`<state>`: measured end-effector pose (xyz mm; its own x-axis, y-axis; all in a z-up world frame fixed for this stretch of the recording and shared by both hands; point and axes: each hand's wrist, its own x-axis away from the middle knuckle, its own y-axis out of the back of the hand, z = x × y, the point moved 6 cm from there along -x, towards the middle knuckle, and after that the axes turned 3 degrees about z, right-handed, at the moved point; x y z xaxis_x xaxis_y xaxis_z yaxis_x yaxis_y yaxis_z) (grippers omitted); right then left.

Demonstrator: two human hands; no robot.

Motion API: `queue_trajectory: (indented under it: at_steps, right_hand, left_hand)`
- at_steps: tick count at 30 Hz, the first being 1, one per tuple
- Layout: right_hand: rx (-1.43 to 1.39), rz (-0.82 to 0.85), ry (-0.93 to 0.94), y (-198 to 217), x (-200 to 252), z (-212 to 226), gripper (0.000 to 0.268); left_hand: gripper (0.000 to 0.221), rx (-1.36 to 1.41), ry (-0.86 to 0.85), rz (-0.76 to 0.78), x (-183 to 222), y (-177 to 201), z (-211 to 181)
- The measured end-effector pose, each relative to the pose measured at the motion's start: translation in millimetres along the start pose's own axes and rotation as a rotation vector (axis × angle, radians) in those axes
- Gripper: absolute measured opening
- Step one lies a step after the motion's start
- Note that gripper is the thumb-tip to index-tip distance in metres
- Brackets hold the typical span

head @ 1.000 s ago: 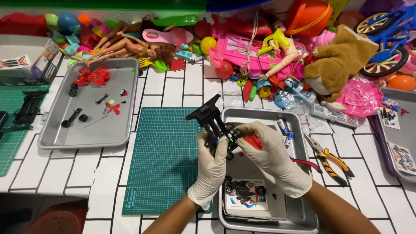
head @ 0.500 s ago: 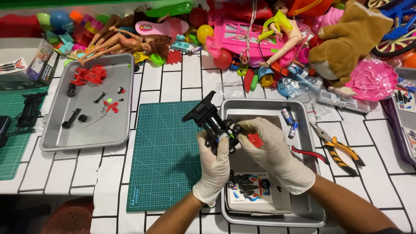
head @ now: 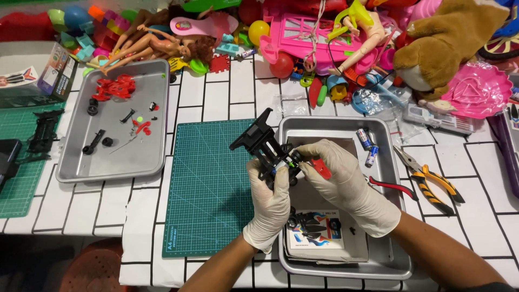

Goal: Assembling a toy car chassis by installing gears, a motor, and other small components.

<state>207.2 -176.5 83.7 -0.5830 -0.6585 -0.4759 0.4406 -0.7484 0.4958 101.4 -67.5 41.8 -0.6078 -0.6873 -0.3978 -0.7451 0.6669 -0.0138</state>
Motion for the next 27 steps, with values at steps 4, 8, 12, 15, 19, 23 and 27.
queue_trajectory:
  at_steps: [4,8,12,15,19,23,27]
  right_hand:
    - [-0.063,0.041,-0.017,4,-10,8,0.021]
    - [-0.057,0.014,-0.057,3,-5,-4,0.021]
    - [-0.029,0.002,-0.054,6,-6,-6,0.023]
    - [-0.026,-0.002,-0.046,7,-9,-4,0.019]
    - [0.003,-0.012,-0.025,9,-9,-4,0.018]
    - [0.028,-0.027,-0.012,8,-5,-11,0.018]
    - [0.063,-0.064,0.059,10,-3,-9,0.018]
  left_hand:
    - [0.018,0.011,-0.02,-0.01,-11,2,-16]
    - [0.019,0.012,0.001,0.012,-10,3,-17]
    - [0.022,-0.003,-0.018,0.071,-8,5,-9]
    - [0.026,0.01,-0.029,0.091,-4,3,10]
    - [0.031,-0.028,-0.081,0.09,-6,0,-5]
    - [0.036,-0.021,-0.096,0.099,-5,-1,-4]
    - [0.039,0.059,-0.058,0.103,-11,0,-21]
